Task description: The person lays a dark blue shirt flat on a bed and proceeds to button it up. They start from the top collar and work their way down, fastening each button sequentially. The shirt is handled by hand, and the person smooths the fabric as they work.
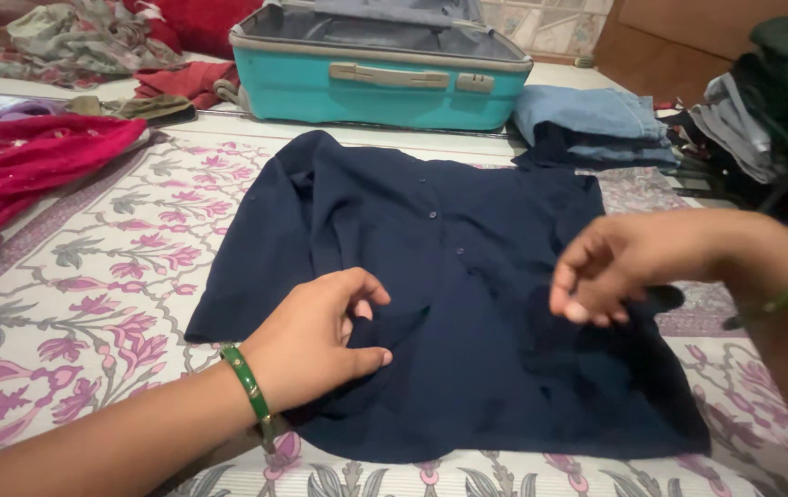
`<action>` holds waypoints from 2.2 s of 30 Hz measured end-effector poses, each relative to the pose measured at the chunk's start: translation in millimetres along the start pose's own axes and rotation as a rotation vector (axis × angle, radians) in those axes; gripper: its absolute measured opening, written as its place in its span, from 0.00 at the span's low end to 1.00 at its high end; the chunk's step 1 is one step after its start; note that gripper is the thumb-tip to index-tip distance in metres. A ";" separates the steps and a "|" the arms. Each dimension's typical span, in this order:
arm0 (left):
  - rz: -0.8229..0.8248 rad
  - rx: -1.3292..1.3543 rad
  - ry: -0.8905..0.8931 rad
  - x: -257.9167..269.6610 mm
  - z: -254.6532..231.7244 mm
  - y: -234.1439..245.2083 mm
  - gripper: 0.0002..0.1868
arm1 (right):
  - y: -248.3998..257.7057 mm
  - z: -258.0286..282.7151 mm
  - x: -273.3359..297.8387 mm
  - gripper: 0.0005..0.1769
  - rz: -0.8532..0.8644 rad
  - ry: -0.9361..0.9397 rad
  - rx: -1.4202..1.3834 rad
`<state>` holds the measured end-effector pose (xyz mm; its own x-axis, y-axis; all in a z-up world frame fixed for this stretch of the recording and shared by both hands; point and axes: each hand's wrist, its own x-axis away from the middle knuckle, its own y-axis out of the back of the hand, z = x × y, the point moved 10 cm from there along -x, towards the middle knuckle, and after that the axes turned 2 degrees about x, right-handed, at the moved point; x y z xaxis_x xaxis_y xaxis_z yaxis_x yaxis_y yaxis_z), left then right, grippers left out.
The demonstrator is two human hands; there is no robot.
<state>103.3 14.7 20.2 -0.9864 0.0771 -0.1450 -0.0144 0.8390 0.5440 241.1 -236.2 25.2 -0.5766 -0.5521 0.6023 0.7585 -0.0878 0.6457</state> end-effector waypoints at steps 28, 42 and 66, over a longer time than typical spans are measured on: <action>0.124 -0.592 0.113 11.4 10.5 0.3 0.42 | -76.3 61.4 16.6 0.18 0.071 -0.169 0.480; 0.326 -0.040 -0.377 27.4 -67.3 -2.8 0.10 | -130.3 95.8 10.3 0.16 0.426 0.263 0.003; 0.031 -0.192 -0.303 -47.7 -64.7 -7.9 0.08 | 35.1 71.2 0.3 0.09 -0.665 0.265 0.349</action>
<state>139.9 -30.5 76.3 -0.8940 0.2808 -0.3490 -0.0444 0.7197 0.6929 245.9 -180.5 81.5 -0.7502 -0.6581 -0.0643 0.1166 -0.2273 0.9668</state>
